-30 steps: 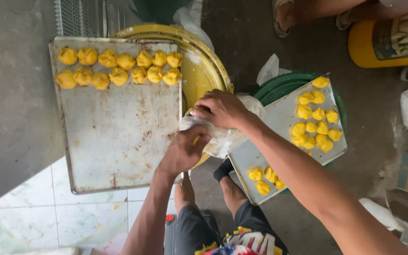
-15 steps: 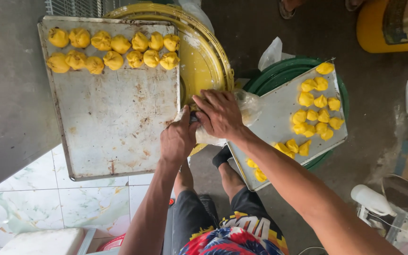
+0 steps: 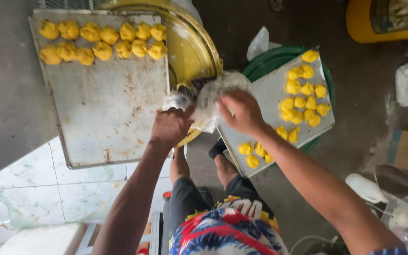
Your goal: Filling yellow dough balls with a purple paste and arranging them on a tray.
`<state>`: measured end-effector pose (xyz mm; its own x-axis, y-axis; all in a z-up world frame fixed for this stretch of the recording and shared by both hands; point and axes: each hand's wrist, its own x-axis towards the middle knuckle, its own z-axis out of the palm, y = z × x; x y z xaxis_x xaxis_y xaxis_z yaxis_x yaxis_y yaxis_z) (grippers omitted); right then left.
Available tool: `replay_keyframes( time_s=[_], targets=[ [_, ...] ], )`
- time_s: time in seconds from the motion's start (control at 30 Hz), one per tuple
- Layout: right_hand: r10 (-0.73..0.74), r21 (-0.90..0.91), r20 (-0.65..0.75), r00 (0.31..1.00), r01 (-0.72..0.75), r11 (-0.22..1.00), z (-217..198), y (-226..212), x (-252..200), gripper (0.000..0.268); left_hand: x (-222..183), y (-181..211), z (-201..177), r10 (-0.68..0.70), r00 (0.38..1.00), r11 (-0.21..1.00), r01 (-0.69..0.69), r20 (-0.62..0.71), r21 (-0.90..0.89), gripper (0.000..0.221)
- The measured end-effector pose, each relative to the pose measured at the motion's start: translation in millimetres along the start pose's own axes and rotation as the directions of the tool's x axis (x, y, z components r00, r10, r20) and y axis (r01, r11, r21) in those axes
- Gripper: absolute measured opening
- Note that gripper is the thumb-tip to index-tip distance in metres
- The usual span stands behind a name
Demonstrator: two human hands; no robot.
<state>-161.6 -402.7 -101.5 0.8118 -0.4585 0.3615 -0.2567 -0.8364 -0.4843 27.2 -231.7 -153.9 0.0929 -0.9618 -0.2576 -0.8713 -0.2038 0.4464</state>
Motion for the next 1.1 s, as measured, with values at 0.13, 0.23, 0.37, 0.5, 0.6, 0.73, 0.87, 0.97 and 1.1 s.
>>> replay_keyframes(
  time_s=[0.13,0.23,0.37,0.5,0.6,0.73,0.87,0.97,1.1],
  targets=[
    [0.025,0.098,0.293,0.956,-0.056,0.994,0.6,-7.4,-13.2,0.006,51.6,-37.4,9.0,-0.046,0.931,0.988,-0.01,-0.362,-0.152,0.01],
    [-0.043,-0.007,0.272,0.961,0.047,0.999,31.6,15.0,-4.7,0.019,101.4,-81.2,23.5,-0.432,0.816,0.853,0.231,-0.384,-0.469,0.01],
    [-0.006,-0.184,0.224,0.974,0.048,0.982,48.7,34.0,23.8,0.041,115.6,-114.9,27.5,-0.793,0.559,0.58,0.574,-0.241,-0.578,0.014],
    [-0.095,-0.142,0.167,0.981,0.119,0.983,51.7,5.9,3.2,0.03,46.7,-59.4,-53.8,-0.751,0.611,0.604,0.48,-0.252,-0.637,0.041],
    [-0.086,-0.079,0.256,0.963,0.11,0.991,64.5,-22.5,-20.4,0.036,-25.8,-3.1,-101.2,-0.793,0.609,0.411,0.511,-0.019,-0.755,0.071],
    [-0.101,-0.186,0.451,0.887,0.204,0.961,74.6,-33.3,-1.7,0.039,-112.3,28.7,-83.9,-0.812,0.549,0.144,0.516,0.197,-0.844,0.06],
    [-0.035,-0.354,0.526,0.85,0.256,0.899,73.0,-49.9,9.1,0.044,-182.7,56.1,-50.0,-0.741,0.449,-0.241,0.517,0.499,-0.822,0.037],
    [0.004,-0.32,0.604,0.797,0.239,0.917,91.5,-36.1,-5.7,0.033,-195.9,72.1,-59.6,-0.601,0.553,-0.289,0.522,0.576,-0.802,0.051],
    [0.062,-0.307,0.631,0.773,0.176,0.935,89.5,-24.7,-7.8,0.025,-191.2,68.7,-65.5,-0.524,0.684,-0.283,0.424,0.509,-0.861,0.045]
  ],
)
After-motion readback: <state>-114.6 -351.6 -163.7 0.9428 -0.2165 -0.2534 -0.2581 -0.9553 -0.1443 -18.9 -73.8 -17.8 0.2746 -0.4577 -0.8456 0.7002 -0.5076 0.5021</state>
